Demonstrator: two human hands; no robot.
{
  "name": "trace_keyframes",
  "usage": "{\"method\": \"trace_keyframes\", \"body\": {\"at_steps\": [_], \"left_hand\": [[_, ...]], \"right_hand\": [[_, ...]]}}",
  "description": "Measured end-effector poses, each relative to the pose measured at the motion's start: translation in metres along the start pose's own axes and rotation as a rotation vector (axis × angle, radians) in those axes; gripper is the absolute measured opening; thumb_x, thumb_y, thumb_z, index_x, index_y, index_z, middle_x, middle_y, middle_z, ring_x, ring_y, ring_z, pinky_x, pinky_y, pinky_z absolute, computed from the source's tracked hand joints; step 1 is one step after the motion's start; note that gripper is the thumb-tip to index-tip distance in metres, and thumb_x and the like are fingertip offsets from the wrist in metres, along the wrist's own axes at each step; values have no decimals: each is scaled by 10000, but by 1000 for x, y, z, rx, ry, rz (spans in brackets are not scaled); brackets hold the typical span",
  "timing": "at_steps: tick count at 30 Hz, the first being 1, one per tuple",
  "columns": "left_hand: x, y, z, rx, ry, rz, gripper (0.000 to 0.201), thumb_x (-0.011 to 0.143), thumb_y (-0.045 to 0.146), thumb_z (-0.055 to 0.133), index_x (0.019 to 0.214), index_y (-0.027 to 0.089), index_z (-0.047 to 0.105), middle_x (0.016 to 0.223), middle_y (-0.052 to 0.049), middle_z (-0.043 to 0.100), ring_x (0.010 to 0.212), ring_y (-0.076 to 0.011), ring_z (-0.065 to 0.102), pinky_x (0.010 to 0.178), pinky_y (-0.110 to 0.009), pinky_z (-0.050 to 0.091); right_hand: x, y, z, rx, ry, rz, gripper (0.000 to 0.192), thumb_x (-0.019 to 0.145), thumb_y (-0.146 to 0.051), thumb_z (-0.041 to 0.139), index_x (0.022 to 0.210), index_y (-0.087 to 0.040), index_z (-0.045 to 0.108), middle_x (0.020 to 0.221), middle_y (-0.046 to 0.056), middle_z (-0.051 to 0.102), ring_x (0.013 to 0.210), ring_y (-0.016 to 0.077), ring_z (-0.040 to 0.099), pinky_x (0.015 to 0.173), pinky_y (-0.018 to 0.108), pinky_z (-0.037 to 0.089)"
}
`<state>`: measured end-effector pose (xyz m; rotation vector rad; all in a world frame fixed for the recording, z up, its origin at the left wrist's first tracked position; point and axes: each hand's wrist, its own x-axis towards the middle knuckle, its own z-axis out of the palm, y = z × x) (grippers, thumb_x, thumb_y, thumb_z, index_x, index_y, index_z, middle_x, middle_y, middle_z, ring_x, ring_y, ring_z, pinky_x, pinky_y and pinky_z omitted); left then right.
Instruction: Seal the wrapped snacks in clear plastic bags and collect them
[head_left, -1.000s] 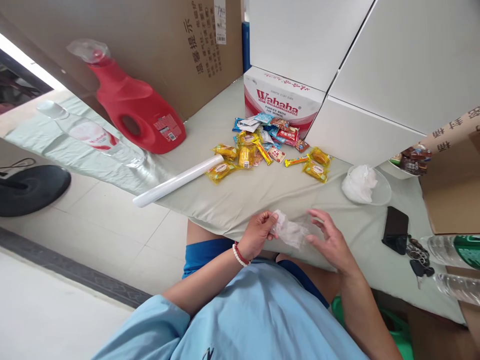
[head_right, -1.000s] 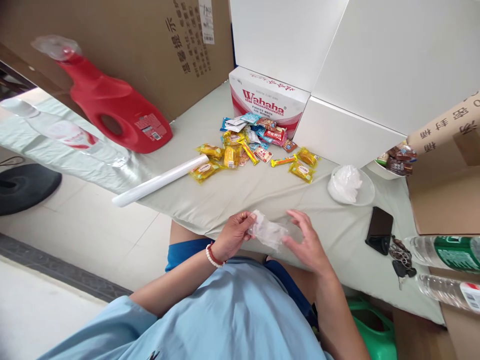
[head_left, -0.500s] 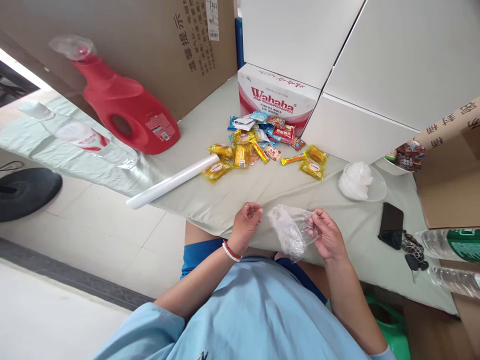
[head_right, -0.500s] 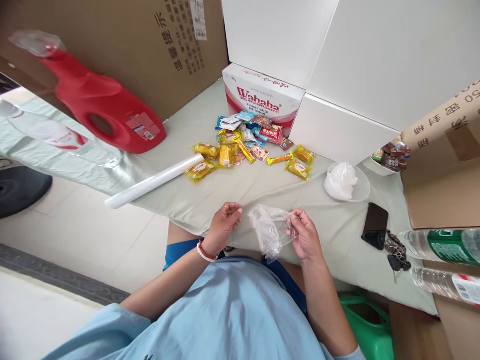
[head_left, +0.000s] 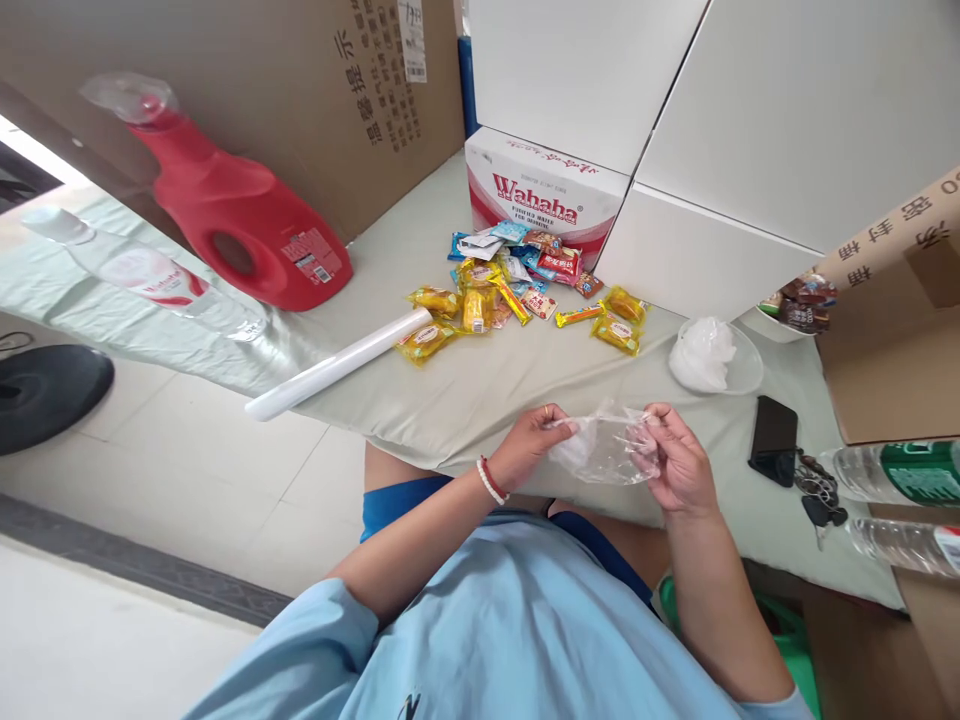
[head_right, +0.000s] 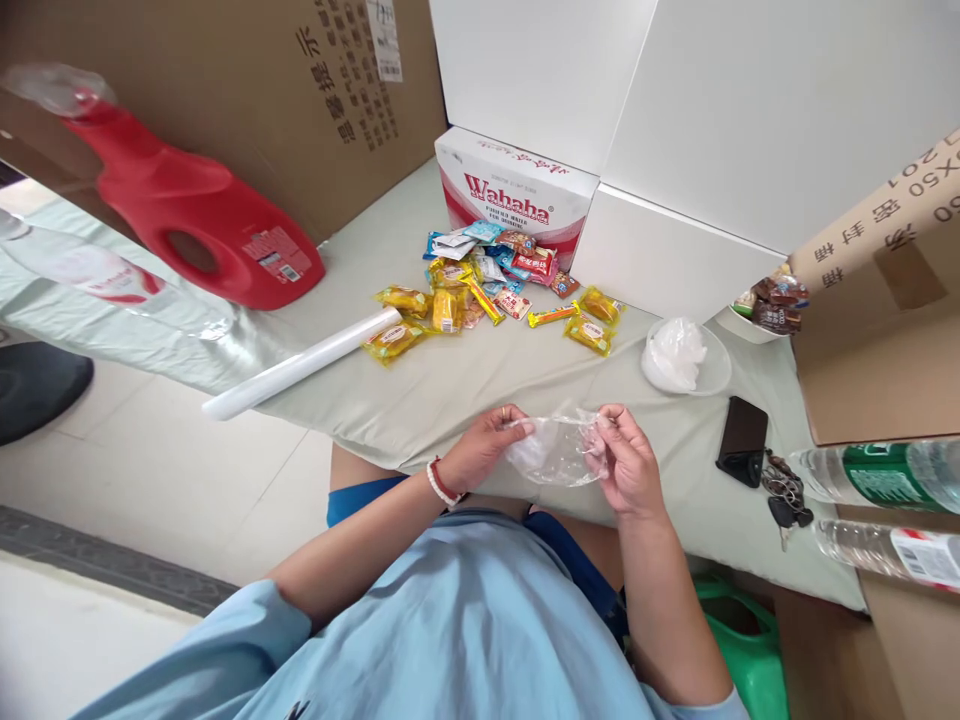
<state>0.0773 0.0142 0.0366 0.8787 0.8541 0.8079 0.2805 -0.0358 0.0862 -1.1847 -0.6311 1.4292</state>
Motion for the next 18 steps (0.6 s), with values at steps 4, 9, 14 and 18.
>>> {"method": "trace_keyframes", "body": {"at_steps": [4,9,14,18], "left_hand": [[-3,20,-5,-297,-15,-81,381,625,402,873,775,196,590,767,22,625,665,-116,566,659,-245,446],[-3,21,4,24,-81,-66,483,716,498,823,1066,216,646,1010,-38,678,869,-183,639,768,-298,489],[4,8,26,546,-32,165,452,745,400,830,1108,208,640,1056,-67,671,982,-231,628,849,-342,476],[13,9,31,790,109,318,158,789,164,663,932,213,618,1000,-67,650,984,-246,613,917,-379,464]], "right_hand": [[1,-15,-17,-225,76,-52,397,748,-478,879,903,-247,596,592,-79,373,504,77,312,399,169,219],[3,-15,-12,-318,-16,-95,374,788,-527,841,893,-228,642,573,-75,394,487,76,294,427,214,224],[3,-10,0,-445,-148,-80,345,871,-549,761,890,-224,650,566,-70,394,488,83,264,460,243,195],[-3,-19,-2,-515,-174,-79,346,863,-548,772,883,-220,664,580,-61,409,503,89,263,478,253,198]]}}
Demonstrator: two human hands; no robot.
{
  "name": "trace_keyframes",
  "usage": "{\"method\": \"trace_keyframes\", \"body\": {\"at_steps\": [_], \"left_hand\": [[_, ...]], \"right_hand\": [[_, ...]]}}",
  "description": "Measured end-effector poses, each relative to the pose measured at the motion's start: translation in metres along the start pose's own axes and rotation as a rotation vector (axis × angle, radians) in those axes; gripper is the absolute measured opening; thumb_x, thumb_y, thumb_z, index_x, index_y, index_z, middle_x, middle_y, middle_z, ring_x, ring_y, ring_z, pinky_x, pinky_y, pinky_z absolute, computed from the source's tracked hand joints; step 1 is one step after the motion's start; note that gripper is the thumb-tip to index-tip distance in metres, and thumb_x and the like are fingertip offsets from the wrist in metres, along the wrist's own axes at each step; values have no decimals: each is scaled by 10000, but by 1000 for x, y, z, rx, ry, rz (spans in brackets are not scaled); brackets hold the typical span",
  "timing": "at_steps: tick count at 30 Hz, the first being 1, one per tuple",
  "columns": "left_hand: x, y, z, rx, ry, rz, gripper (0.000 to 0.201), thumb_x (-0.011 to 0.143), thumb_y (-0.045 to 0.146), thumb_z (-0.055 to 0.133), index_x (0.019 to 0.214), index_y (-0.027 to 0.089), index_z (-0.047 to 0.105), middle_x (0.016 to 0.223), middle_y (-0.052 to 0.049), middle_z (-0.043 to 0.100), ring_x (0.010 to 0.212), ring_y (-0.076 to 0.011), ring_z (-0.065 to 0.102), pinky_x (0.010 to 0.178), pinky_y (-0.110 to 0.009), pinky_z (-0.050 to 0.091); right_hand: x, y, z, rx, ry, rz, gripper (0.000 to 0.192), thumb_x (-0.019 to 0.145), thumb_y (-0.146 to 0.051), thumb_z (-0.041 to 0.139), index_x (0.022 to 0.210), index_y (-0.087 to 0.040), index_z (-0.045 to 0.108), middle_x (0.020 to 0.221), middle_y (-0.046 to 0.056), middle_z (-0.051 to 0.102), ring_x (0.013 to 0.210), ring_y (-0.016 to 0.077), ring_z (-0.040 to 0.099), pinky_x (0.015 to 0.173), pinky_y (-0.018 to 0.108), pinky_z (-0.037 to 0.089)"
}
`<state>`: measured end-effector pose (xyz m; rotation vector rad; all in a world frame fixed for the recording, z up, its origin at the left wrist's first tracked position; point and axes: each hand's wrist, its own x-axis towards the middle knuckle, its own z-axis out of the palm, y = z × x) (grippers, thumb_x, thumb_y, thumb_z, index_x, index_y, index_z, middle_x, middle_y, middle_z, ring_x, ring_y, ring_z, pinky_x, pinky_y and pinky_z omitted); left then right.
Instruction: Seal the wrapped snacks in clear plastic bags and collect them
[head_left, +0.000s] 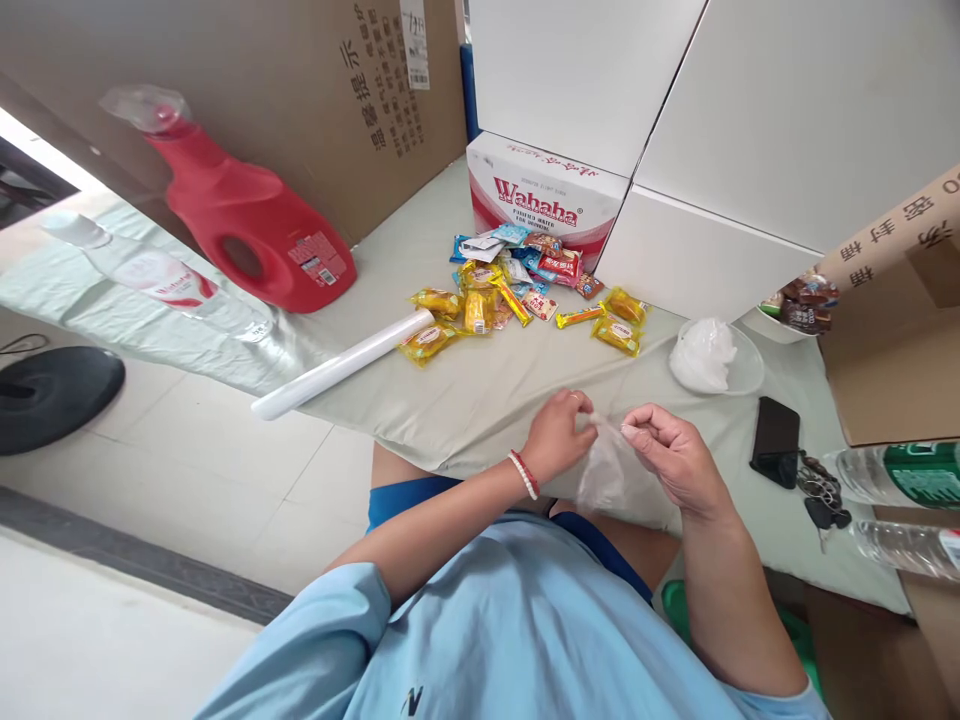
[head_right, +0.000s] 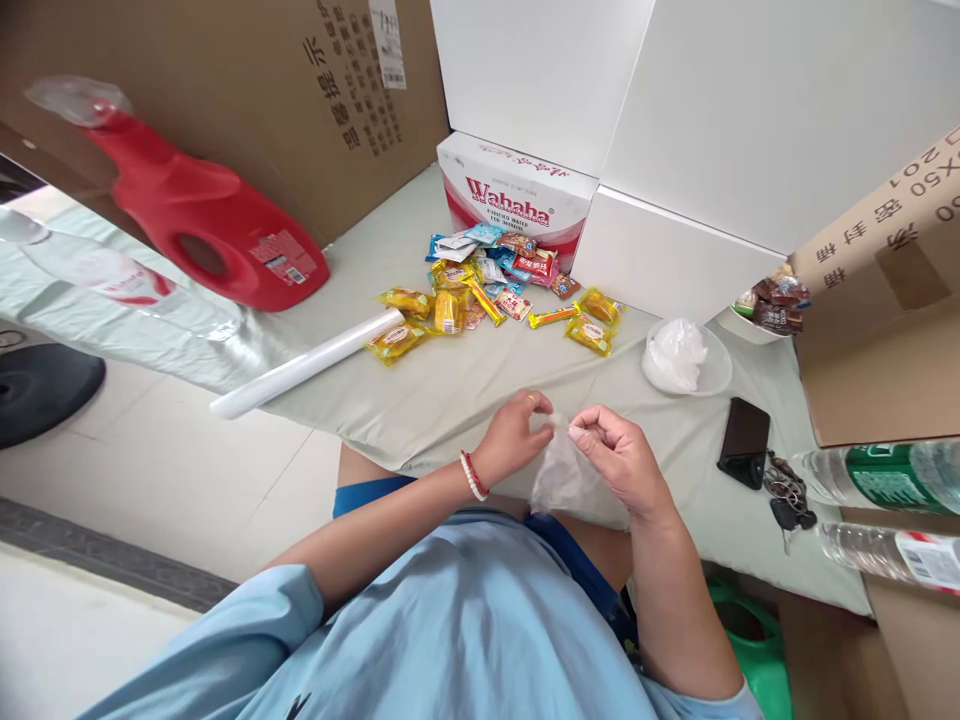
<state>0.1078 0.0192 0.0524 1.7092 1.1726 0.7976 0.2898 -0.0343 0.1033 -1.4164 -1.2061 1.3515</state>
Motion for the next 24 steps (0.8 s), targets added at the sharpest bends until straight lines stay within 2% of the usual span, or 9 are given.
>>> {"method": "trace_keyframes", "body": {"at_steps": [3,7,10,12,14,16,20,22,24], "left_hand": [[4,-4,-3,41,145,-58,263,699,123,676,934,226,621,1003,-53,615,967,-242,585,900,-370,454],[4,-15,-5,-284,21,-258,122,703,229,679,668,211,564,695,11,532,690,-166,495,690,-293,403],[1,-19,-5,-443,17,-311,222,781,354,622,639,208,534,610,33,492,601,-130,442,613,-264,366],[-1,-16,-4,-552,100,-335,256,794,396,629,655,209,522,613,39,496,601,-119,438,604,-251,367],[-3,-12,-2,-628,191,-364,297,795,421,655,652,214,497,609,43,494,599,-114,444,599,-243,381],[-5,-8,0,-658,248,-389,324,800,446,663,655,216,487,622,42,507,606,-112,463,600,-238,404],[-9,-10,-4,-701,272,-392,339,801,476,663,652,208,515,644,31,535,628,-109,484,606,-235,414],[-10,-15,-10,-707,282,-375,345,756,455,717,630,202,519,630,35,535,631,-103,487,622,-236,415],[-11,-18,-15,-731,283,-383,349,686,418,786,631,196,521,651,33,561,656,-104,528,653,-239,439]], "right_hand": [[-6,-6,-11,-44,61,-21,335,858,-539,780,873,-223,670,589,-54,417,522,102,296,493,258,231],[-10,-10,-28,-261,115,-69,335,816,-525,824,951,-241,710,608,-63,355,555,116,318,523,260,314],[-7,-2,-35,-458,178,-118,602,718,-549,889,1223,-273,709,744,-24,509,661,156,475,624,295,464],[-3,11,-29,-477,240,-157,833,644,-594,915,1366,-277,644,1054,69,639,938,239,612,785,363,548],[0,31,-11,-370,269,-131,925,628,-629,906,1418,-264,592,1341,141,605,1211,310,590,930,434,556],[2,54,14,-195,291,-30,840,689,-636,861,1384,-246,593,1393,156,608,1259,307,593,978,451,548],[4,87,50,204,428,117,507,728,-602,826,1020,-223,657,1023,76,722,871,204,673,800,360,580],[6,89,50,382,506,110,459,693,-549,866,909,-231,616,877,17,683,741,155,634,713,305,566],[9,83,43,491,556,72,458,684,-506,888,893,-241,579,873,-6,662,745,136,635,697,277,561]]}}
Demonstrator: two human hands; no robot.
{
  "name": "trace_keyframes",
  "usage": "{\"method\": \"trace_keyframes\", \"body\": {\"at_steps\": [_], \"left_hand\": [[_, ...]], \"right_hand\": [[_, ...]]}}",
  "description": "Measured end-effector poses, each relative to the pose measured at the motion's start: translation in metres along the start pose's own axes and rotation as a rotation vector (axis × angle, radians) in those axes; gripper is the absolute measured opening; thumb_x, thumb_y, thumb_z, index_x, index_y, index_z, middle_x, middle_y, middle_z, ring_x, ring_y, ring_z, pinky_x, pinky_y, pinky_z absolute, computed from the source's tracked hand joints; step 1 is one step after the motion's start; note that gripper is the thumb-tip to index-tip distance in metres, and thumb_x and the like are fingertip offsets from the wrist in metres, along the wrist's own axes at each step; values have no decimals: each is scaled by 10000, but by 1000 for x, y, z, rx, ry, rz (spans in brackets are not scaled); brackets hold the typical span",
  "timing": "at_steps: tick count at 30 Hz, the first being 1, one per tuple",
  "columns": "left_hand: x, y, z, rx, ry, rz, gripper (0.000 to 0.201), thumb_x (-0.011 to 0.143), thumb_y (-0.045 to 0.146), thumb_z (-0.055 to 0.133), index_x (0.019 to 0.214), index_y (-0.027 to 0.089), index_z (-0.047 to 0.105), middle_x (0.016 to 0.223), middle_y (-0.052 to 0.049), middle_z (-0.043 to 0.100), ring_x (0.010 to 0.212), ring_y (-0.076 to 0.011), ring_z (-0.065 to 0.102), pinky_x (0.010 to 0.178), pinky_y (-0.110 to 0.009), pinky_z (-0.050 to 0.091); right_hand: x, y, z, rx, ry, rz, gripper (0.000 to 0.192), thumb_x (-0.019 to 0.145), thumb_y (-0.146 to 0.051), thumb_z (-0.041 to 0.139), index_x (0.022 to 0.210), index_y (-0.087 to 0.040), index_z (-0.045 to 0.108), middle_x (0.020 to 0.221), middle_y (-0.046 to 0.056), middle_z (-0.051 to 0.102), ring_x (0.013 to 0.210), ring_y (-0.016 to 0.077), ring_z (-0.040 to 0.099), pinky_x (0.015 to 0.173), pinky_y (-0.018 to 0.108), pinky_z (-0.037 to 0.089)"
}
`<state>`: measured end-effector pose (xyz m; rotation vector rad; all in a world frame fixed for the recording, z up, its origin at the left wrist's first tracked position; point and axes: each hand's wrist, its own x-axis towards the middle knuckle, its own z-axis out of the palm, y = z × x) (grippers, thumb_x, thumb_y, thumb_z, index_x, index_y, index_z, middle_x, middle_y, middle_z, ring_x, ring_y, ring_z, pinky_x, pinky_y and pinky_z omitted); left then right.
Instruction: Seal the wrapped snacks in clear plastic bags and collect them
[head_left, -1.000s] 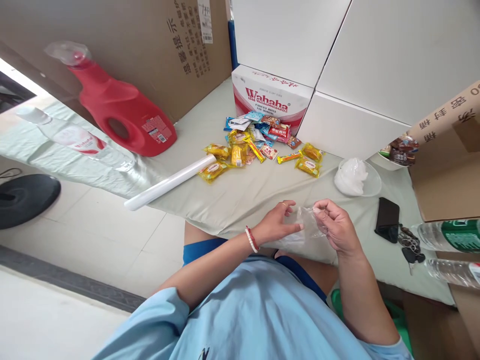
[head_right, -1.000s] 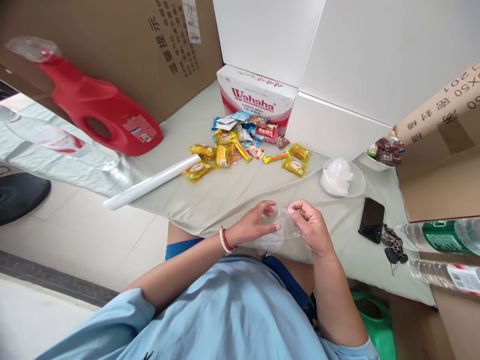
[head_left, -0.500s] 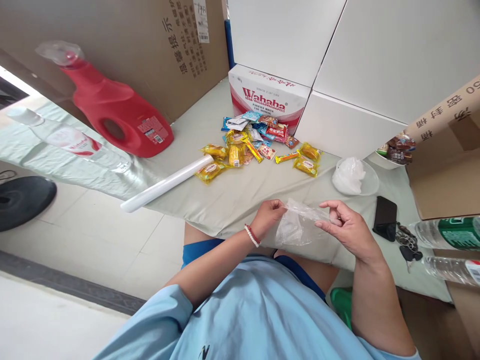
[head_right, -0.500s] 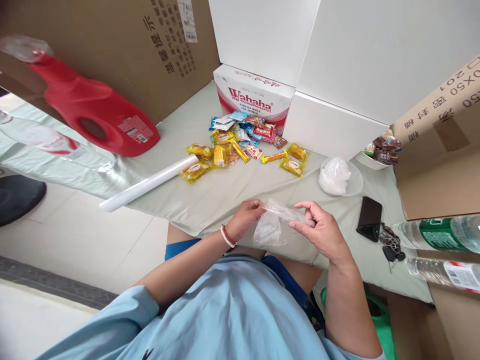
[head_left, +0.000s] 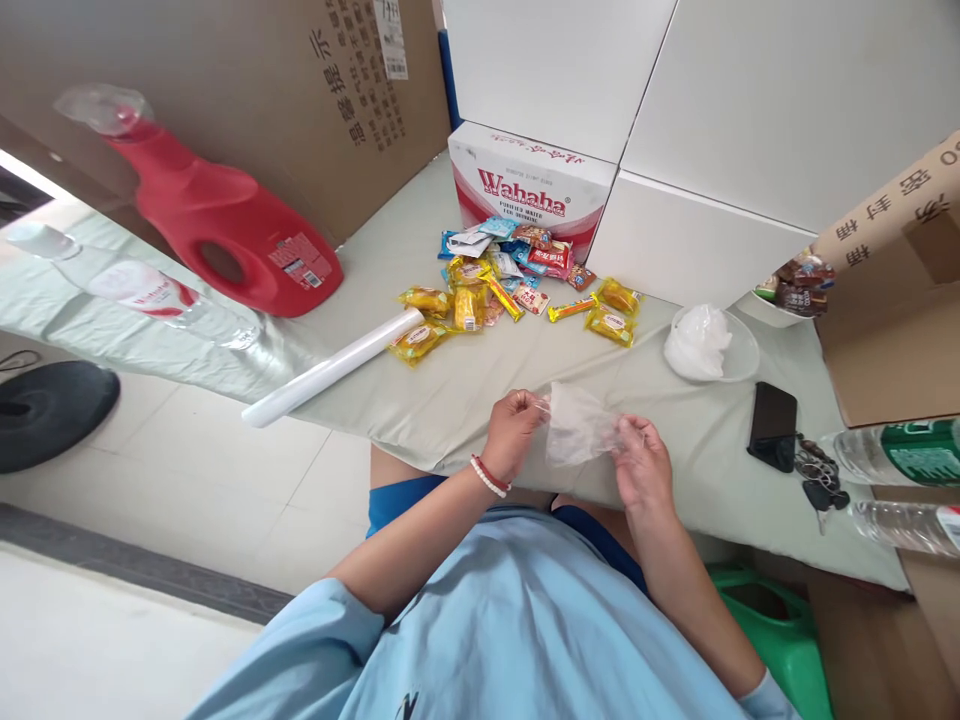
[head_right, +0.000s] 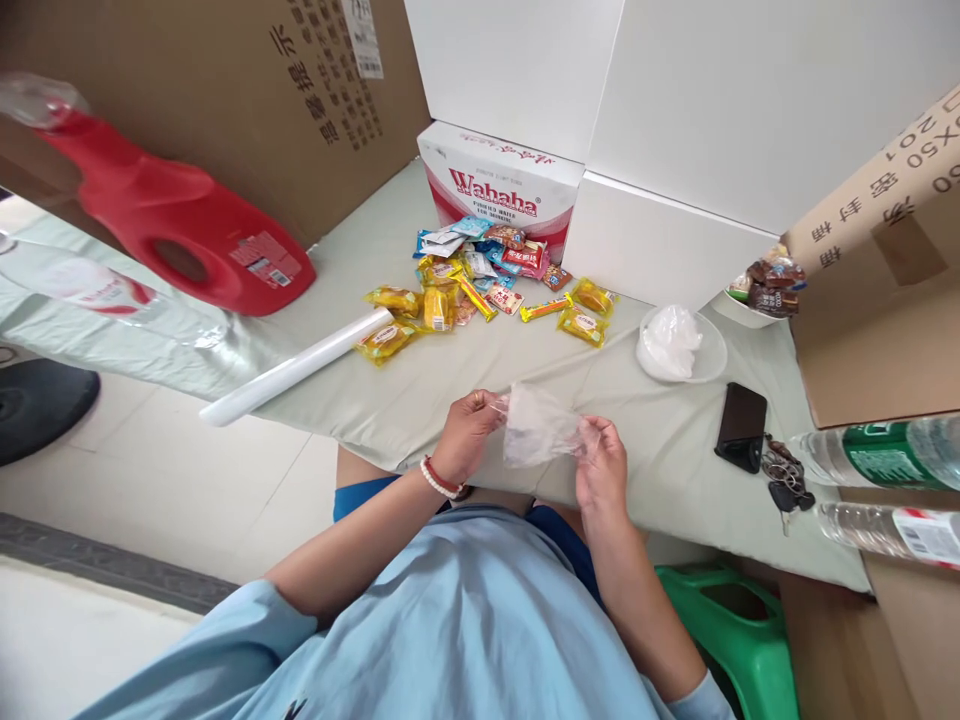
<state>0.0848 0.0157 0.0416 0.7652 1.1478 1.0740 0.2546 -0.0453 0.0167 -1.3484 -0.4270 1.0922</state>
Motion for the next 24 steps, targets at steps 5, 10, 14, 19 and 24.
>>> {"method": "trace_keyframes", "body": {"at_steps": [5,10,14,19,24], "left_hand": [[5,7,-6,-27,22,-16,347,664,409,806,764,209,540,734,52,580,536,-72,493,551,-229,421],[25,45,-38,382,-294,66,230,668,357,806,747,193,665,612,48,546,505,-88,424,498,-222,308],[39,74,-65,680,-513,120,167,677,336,813,685,201,716,587,22,576,565,-131,482,542,-233,340],[37,52,-68,470,-431,31,277,663,418,836,762,197,702,798,-26,663,731,-158,588,642,-232,442],[27,47,-80,246,-418,-223,436,694,571,841,774,191,641,624,45,520,542,-90,427,518,-198,351]], "right_hand": [[11,-28,-2,-73,-45,-18,444,750,-532,839,905,-255,529,705,-69,544,519,76,477,437,184,363],[25,-60,-27,-359,-288,49,442,721,-547,871,916,-217,649,612,-73,512,433,51,342,401,198,230],[39,-75,-40,-516,-412,7,384,771,-537,841,915,-205,716,664,-38,559,553,90,446,483,212,332],[46,-53,-18,-337,-258,-180,392,733,-555,845,849,-223,672,956,9,679,818,131,587,733,252,505],[36,-55,-18,-343,-198,-15,477,718,-609,839,898,-249,582,623,-61,559,501,102,483,436,200,371]]}}
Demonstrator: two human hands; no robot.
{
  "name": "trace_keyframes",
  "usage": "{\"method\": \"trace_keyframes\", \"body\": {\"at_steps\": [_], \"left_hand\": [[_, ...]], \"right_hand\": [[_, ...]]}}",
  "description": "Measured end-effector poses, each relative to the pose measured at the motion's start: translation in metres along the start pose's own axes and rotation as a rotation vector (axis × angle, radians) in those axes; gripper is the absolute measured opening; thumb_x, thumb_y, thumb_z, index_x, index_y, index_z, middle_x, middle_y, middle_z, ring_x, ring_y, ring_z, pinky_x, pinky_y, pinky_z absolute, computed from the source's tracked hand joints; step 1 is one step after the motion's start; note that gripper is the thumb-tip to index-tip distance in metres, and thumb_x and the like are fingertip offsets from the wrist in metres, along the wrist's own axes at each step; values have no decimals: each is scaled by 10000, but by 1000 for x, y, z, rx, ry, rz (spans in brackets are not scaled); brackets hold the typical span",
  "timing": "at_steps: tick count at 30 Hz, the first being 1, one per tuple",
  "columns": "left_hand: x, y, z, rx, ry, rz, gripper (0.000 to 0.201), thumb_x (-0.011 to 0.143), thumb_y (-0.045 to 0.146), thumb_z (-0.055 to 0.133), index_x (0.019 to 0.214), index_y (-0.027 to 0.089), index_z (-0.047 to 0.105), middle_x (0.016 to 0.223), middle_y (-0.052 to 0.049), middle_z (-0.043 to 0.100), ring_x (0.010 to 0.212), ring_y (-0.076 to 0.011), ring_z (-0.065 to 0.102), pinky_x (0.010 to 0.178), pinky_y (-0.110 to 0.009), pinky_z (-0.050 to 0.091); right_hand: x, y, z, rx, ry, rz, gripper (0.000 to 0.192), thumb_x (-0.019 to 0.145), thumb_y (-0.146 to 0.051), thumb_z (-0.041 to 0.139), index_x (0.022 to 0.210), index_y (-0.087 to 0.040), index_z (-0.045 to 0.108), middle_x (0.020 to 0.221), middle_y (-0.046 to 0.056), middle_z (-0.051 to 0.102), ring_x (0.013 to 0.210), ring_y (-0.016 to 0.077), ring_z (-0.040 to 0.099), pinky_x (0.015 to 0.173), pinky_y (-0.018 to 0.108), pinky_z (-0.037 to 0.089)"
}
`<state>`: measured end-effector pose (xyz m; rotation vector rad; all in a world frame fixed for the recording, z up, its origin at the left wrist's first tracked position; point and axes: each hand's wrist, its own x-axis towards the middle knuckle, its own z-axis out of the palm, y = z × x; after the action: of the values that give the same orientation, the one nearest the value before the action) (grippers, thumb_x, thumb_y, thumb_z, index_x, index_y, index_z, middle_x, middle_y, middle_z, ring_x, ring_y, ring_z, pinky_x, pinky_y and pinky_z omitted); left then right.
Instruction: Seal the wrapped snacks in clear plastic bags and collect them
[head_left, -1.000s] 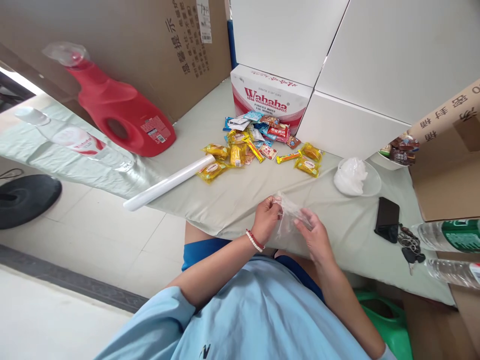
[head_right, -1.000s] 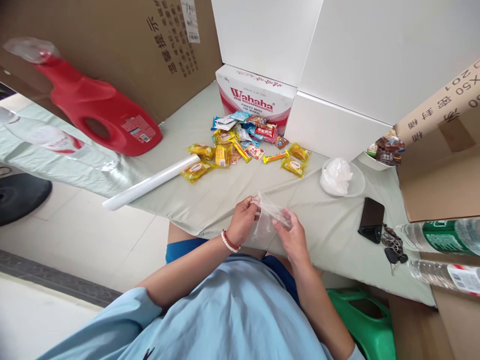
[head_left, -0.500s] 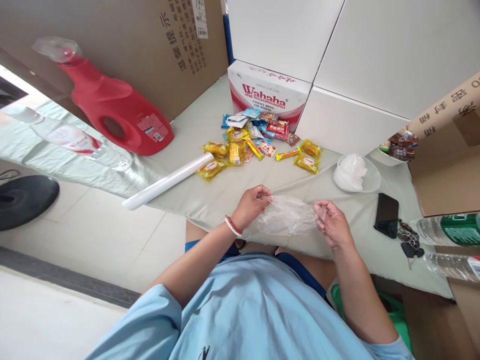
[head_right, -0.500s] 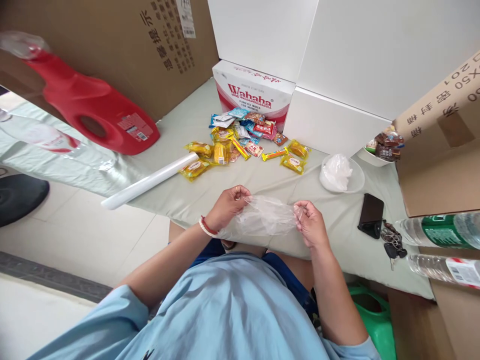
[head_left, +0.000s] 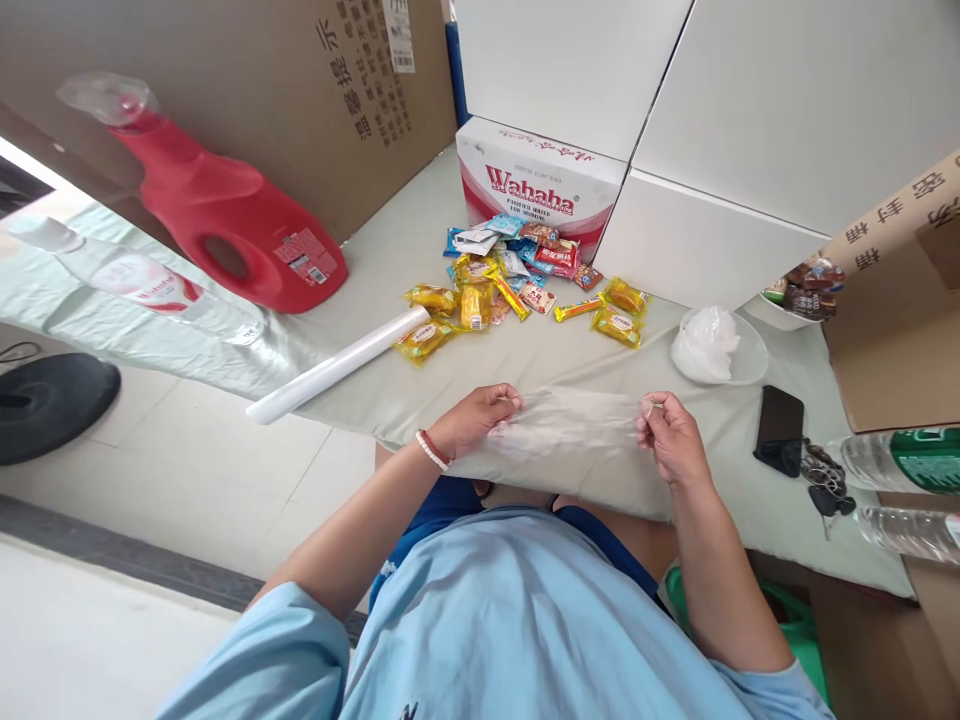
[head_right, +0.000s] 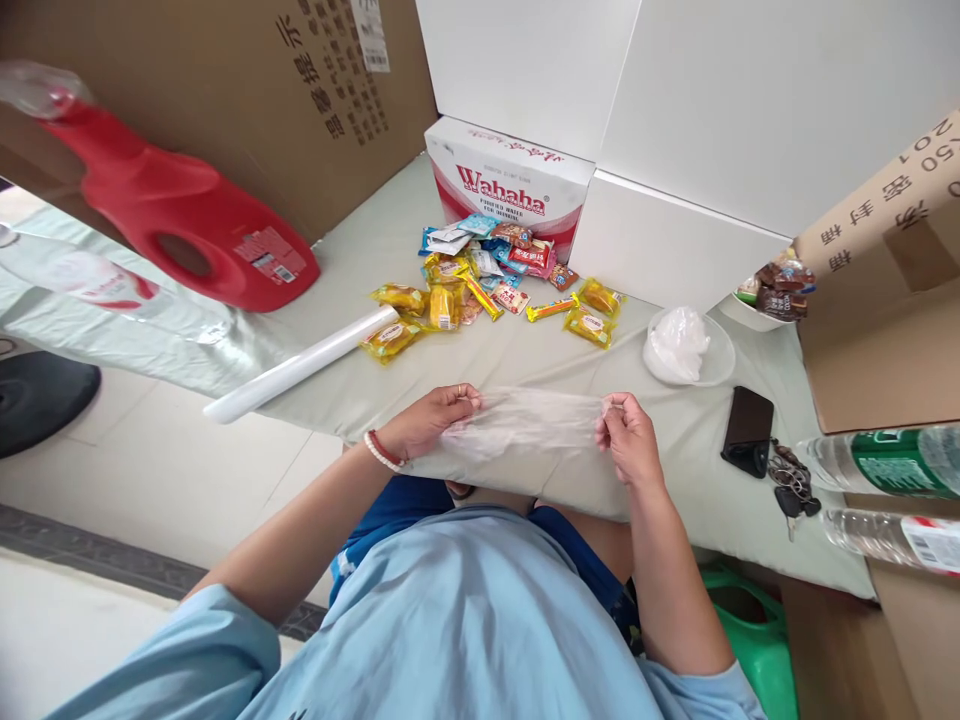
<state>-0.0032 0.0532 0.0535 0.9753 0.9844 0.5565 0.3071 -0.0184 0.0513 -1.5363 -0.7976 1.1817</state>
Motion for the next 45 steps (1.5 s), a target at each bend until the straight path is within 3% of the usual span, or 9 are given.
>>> {"method": "trace_keyframes", "body": {"at_steps": [3,6,11,14,18,26,33,40,45], "left_hand": [[-8,21,-19,96,-271,-46,461,752,603,816,866,171,702,659,36,558,553,-87,436,528,-206,361],[-4,33,-39,251,-409,-37,450,689,550,882,857,167,717,731,9,648,638,-116,537,610,-233,423],[14,11,-51,355,-160,18,394,671,509,875,698,165,685,684,-1,665,665,-135,564,654,-258,433],[13,-8,-46,42,-13,58,398,719,512,840,794,176,640,817,-32,718,687,-124,607,651,-248,453],[11,-24,-35,-157,141,-5,426,747,508,818,812,199,532,785,-7,689,576,-90,588,546,-211,420],[14,-30,-25,-197,171,35,363,835,500,729,826,220,497,704,34,638,450,-70,487,478,-219,436],[11,-20,-48,-87,264,97,295,861,434,683,805,211,498,727,6,679,556,-89,589,481,-178,365],[15,-23,-29,-210,282,-71,226,866,373,642,849,229,468,801,17,680,524,-119,654,412,-194,341],[17,-20,-32,-122,280,-51,248,858,385,665,822,216,486,824,-9,702,549,-100,641,443,-182,369]], "right_hand": [[-9,-17,-17,19,-239,189,464,746,-570,851,917,-246,568,517,-113,404,388,48,277,371,162,162],[-7,-25,-23,77,-378,283,447,763,-538,863,930,-234,580,521,-124,349,397,26,211,384,153,138],[13,-10,-4,75,-128,112,502,666,-566,921,855,-230,599,632,-65,527,531,70,475,457,161,366],[12,-1,5,218,-162,88,614,704,-678,857,1132,-296,637,1001,19,723,942,188,701,782,312,599],[2,8,18,163,-253,244,1002,654,-551,944,1479,-336,418,1170,73,752,1114,264,729,970,447,589],[4,20,53,109,-167,245,958,625,-382,966,1433,-253,469,912,15,771,692,122,646,631,221,535],[-2,7,14,148,-184,260,817,630,-364,960,1334,-228,568,765,-17,704,487,39,342,441,165,293],[-17,22,42,122,-165,303,1125,666,-581,916,1573,-285,319,1231,114,720,583,77,464,417,184,284],[-17,20,61,-23,-84,279,1193,611,-397,948,1600,-200,310,774,-26,642,583,102,451,448,184,295]]}}
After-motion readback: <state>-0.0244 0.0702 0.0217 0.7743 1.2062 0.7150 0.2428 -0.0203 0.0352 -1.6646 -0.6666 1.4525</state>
